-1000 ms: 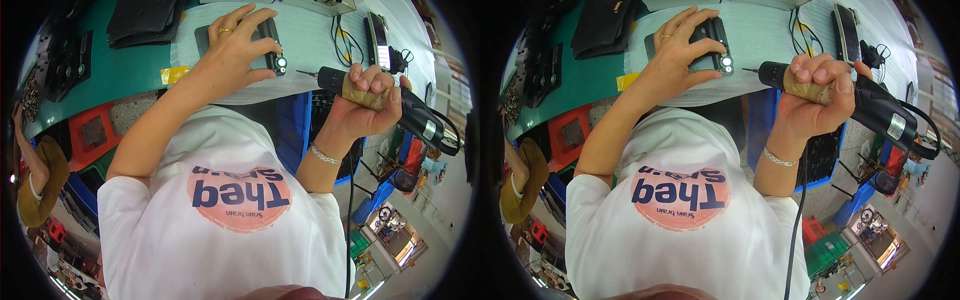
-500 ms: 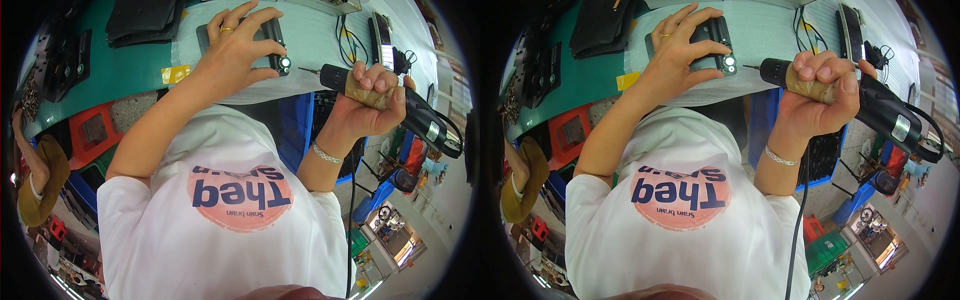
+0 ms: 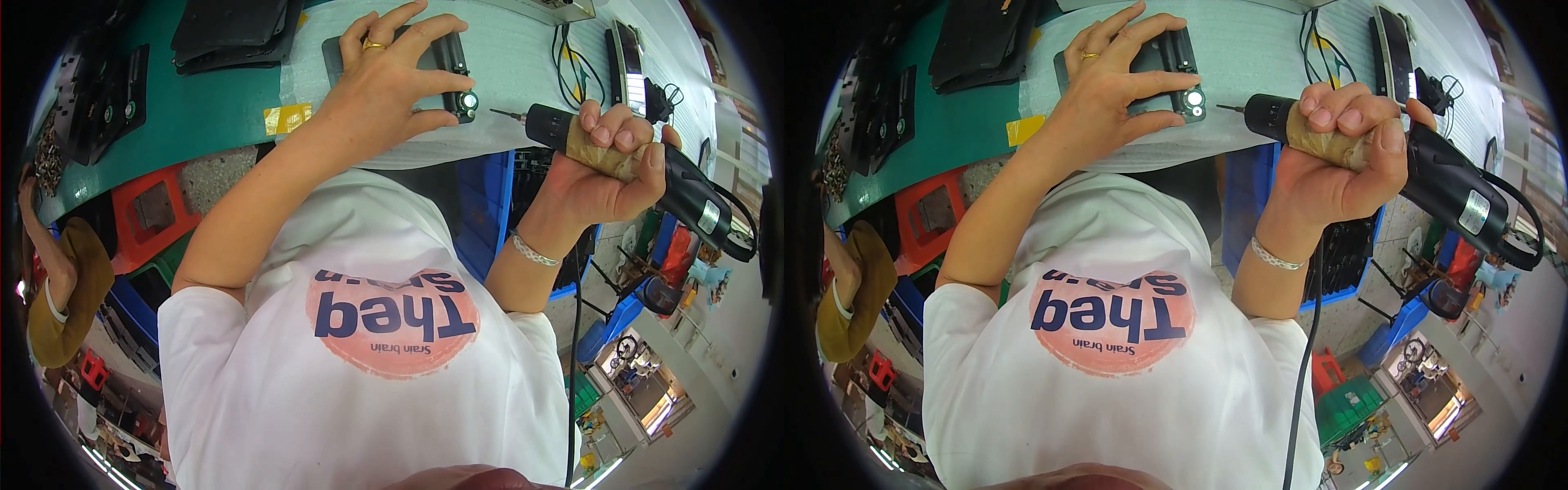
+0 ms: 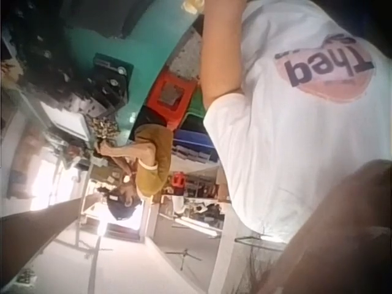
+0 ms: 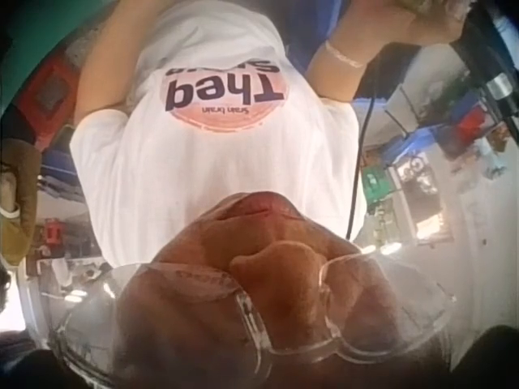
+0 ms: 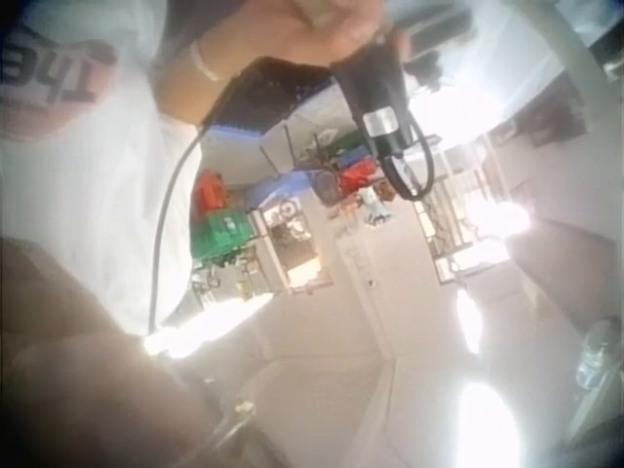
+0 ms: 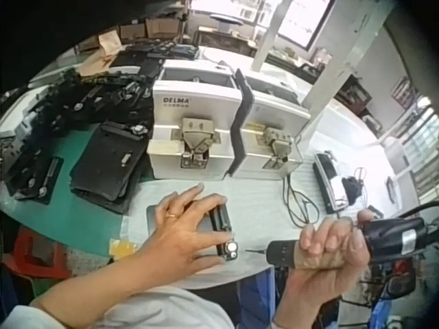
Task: The person drives screws into a plastic component using an electric screwdriver.
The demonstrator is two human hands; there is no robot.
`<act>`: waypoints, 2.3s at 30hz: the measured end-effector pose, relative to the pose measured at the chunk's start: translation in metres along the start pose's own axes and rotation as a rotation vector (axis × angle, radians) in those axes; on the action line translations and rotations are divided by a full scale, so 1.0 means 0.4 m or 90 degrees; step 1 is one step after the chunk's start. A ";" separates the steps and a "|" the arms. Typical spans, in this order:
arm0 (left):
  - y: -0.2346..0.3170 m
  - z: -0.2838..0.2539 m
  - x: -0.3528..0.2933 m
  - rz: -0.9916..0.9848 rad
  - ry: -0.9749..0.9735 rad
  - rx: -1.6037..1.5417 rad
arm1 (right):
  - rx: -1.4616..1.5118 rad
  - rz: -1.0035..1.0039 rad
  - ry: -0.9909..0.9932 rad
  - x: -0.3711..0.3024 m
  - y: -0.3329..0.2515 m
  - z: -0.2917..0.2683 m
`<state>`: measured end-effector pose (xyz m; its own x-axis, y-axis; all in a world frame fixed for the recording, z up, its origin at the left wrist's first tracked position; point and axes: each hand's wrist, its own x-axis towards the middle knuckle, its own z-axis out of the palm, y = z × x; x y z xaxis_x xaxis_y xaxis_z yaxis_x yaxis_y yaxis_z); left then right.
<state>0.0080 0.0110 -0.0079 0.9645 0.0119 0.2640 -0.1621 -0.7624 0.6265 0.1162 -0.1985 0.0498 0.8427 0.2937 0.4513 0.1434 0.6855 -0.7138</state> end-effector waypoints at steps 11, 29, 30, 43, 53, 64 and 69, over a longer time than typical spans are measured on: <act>0.036 -0.038 -0.009 -0.001 -0.011 0.007 | -0.003 -0.001 0.007 -0.002 0.003 -0.002; -0.123 0.120 0.021 0.359 0.370 0.096 | -0.043 0.009 0.038 0.004 0.003 0.031; -0.121 0.119 0.022 0.360 0.369 0.095 | -0.043 0.009 0.039 0.004 0.003 0.030; 0.036 -0.028 -0.007 0.001 0.037 -0.045 | -0.035 0.002 0.038 0.006 0.008 0.030; 0.038 -0.030 -0.011 0.009 0.042 -0.044 | -0.006 0.005 -0.003 0.009 0.020 0.010; -0.002 0.015 0.000 0.180 0.204 0.066 | -0.003 0.010 0.007 0.009 0.021 0.015; 0.046 -0.041 -0.005 -0.024 -0.002 -0.063 | -0.007 0.015 0.003 0.008 0.020 0.016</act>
<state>-0.0002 0.0075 0.0151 0.9709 0.0371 0.2367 -0.1453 -0.6943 0.7048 0.1170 -0.1878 0.0489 0.8480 0.3066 0.4324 0.1298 0.6707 -0.7302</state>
